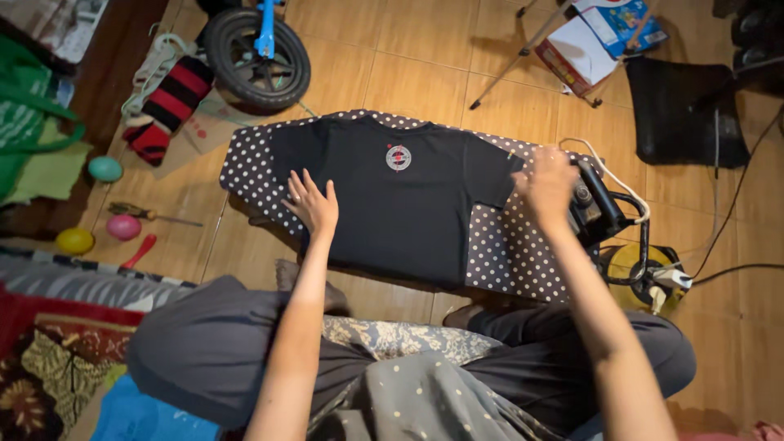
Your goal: The person irons a black t-shirt on a spotted ironing board, folds the sleeves and sides inward, and continues ironing the folded sections.
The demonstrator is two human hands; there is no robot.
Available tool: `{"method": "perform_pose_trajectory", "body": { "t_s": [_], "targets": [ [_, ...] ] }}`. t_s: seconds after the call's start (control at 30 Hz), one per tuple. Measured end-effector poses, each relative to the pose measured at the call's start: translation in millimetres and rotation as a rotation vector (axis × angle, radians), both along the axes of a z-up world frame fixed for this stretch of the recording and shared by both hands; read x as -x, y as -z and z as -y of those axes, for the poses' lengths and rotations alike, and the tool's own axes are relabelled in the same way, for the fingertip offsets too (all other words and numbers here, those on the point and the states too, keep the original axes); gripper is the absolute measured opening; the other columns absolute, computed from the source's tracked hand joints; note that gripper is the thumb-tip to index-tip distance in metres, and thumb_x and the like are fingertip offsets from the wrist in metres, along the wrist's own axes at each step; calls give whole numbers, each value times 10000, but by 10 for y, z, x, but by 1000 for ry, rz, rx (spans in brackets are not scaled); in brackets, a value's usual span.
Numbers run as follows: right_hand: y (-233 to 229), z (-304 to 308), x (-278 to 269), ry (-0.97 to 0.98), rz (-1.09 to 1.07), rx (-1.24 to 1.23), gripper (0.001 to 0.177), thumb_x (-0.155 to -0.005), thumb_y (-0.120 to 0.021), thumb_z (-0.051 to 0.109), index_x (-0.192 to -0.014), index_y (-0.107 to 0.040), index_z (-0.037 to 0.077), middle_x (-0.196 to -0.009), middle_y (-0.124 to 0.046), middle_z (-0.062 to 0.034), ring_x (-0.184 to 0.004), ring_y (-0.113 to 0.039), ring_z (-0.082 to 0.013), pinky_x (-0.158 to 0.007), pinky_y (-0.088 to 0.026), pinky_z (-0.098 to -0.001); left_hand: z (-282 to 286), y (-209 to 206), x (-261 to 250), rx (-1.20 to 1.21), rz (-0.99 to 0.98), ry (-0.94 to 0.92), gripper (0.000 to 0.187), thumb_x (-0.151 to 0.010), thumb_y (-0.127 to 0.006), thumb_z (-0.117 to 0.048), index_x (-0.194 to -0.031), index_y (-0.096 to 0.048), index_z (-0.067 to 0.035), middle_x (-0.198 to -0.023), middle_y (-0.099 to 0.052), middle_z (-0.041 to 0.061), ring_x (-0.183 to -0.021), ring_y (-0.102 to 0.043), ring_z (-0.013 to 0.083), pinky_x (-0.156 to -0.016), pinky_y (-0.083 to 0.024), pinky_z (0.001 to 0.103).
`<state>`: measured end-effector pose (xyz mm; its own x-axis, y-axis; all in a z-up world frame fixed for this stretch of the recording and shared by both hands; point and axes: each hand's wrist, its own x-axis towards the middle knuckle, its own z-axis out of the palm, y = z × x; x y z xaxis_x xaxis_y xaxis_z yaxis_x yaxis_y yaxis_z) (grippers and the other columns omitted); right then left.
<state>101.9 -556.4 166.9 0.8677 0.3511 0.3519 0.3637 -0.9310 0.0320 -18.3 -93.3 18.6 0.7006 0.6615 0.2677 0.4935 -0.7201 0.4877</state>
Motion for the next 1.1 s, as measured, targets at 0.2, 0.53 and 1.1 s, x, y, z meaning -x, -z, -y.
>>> {"method": "perform_pose_trajectory", "body": {
  "t_s": [0.2, 0.53, 1.1],
  "targets": [
    [510, -1300, 519, -263, -163, -216, 739, -922, -716, 412, -1485, -477, -3, -1581, -419, -212, -1459, -384, -409, -1140, -344, -542, -383, -135, 76, -13, 8, -203, 651, -887, -767, -391, -1423, -530, -106, -1352, -559, 197, -1279, -505, 410, -1019, -403, 608],
    [1099, -1553, 476, -178, -207, -221, 771, -972, -618, 509, -1552, -424, 40, -1641, -357, -179, -1523, -304, -375, -1204, -247, -580, -698, 4, -358, 60, 65, 8, 257, -898, -780, -238, -1132, -677, -206, -958, -744, 32, -963, -660, 321, -819, -489, 472],
    [1099, -1021, -1326, -130, -3, 75, 573, -838, -763, 407, -1327, -641, 136, -1190, -639, -114, -1089, -586, -331, -908, -425, -475, 1529, -1164, 28, -308, 281, 824, 166, -743, -700, -251, -863, -683, -137, -830, -615, 83, -754, -598, 283, -614, -401, 457]
  ]
}}
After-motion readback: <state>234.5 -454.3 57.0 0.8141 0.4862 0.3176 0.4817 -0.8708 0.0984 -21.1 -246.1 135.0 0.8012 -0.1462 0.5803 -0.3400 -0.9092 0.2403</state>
